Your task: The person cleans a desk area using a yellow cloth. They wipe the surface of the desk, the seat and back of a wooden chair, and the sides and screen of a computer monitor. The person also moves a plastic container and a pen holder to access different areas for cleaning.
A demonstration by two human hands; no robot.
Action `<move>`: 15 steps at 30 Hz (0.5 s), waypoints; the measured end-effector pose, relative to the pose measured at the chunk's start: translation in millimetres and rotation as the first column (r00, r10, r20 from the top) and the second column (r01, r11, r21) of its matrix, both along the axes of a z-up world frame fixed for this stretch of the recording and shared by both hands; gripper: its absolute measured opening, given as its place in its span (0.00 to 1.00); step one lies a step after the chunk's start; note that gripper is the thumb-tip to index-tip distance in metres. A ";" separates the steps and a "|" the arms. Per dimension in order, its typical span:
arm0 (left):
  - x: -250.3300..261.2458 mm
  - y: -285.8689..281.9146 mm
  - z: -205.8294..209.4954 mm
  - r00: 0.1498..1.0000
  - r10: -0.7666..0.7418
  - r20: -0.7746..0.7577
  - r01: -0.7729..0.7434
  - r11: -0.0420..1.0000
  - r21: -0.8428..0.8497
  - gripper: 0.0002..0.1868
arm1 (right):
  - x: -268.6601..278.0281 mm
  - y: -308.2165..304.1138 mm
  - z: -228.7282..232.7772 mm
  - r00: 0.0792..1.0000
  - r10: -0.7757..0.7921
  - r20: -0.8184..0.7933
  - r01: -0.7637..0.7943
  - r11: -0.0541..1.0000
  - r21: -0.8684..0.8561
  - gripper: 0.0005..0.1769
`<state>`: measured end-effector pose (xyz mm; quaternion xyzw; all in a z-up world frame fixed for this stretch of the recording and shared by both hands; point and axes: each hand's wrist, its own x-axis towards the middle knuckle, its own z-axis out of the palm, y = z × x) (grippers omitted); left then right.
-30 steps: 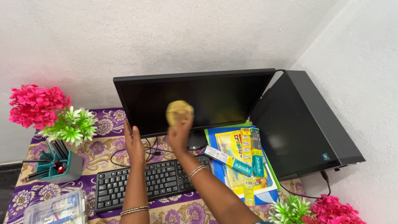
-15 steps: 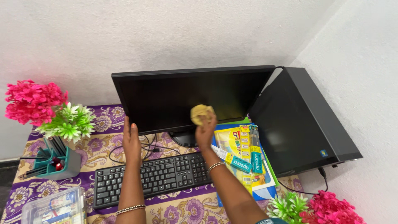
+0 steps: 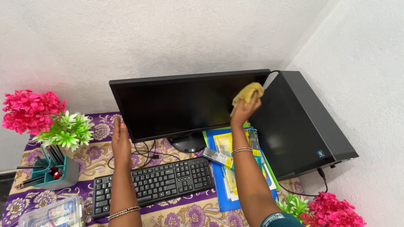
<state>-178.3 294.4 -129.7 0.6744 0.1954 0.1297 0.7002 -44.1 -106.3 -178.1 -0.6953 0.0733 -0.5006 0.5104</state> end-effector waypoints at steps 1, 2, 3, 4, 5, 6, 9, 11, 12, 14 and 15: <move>1.8 1.4 1.6 1.000 -0.010 0.012 0.010 1.000 0.005 0.32 | -1.6 16.1 10.3 0.996 0.085 0.028 -0.085 0.996 -0.002 0.36; 4.0 1.8 1.8 1.000 -0.021 0.022 0.021 1.000 0.008 0.32 | -7.6 33.5 17.7 0.993 0.117 0.016 -0.116 0.992 -0.052 0.39; 6.0 1.3 1.0 0.999 -0.032 0.033 0.032 0.999 0.012 0.32 | -13.8 54.7 22.6 0.989 0.149 0.003 -0.148 0.984 -0.103 0.41; 6.8 0.9 -0.7 0.999 -0.028 0.034 0.028 1.000 0.009 0.32 | -18.9 77.1 26.3 0.991 0.130 -0.021 -0.132 0.977 -0.168 0.41; 7.5 1.2 -2.5 0.999 -0.024 0.035 0.024 1.000 0.006 0.32 | -23.3 100.1 29.0 0.993 0.110 -0.043 -0.117 0.965 -0.233 0.41; 7.8 2.2 -4.5 0.999 -0.017 0.035 0.017 1.000 0.005 0.32 | -27.6 124.6 30.6 0.995 0.094 -0.041 -0.102 0.948 -0.300 0.41; 8.3 3.4 -13.9 0.993 -0.033 0.112 0.031 0.999 0.021 0.33 | -48.3 189.7 32.6 0.979 0.164 -0.124 -0.201 0.889 -0.411 0.43; 10.4 4.4 -19.9 0.990 -0.034 0.135 0.029 0.999 0.038 0.33 | -62.1 224.4 34.8 0.940 0.312 -0.137 -0.340 0.847 -0.409 0.40; 11.7 5.1 -22.2 0.989 -0.034 0.147 0.028 0.999 0.046 0.33 | -67.7 238.5 36.2 0.924 0.352 -0.153 -0.383 0.830 -0.406 0.39; 13.5 7.2 -25.0 0.991 -0.032 0.127 0.026 0.998 0.048 0.33 | -76.7 261.0 39.2 0.885 0.427 -0.186 -0.466 0.791 -0.397 0.38; 13.7 7.7 -25.5 0.993 -0.032 0.115 0.027 0.998 0.049 0.33 | -78.7 269.2 41.4 0.879 0.432 -0.203 -0.476 0.765 -0.433 0.36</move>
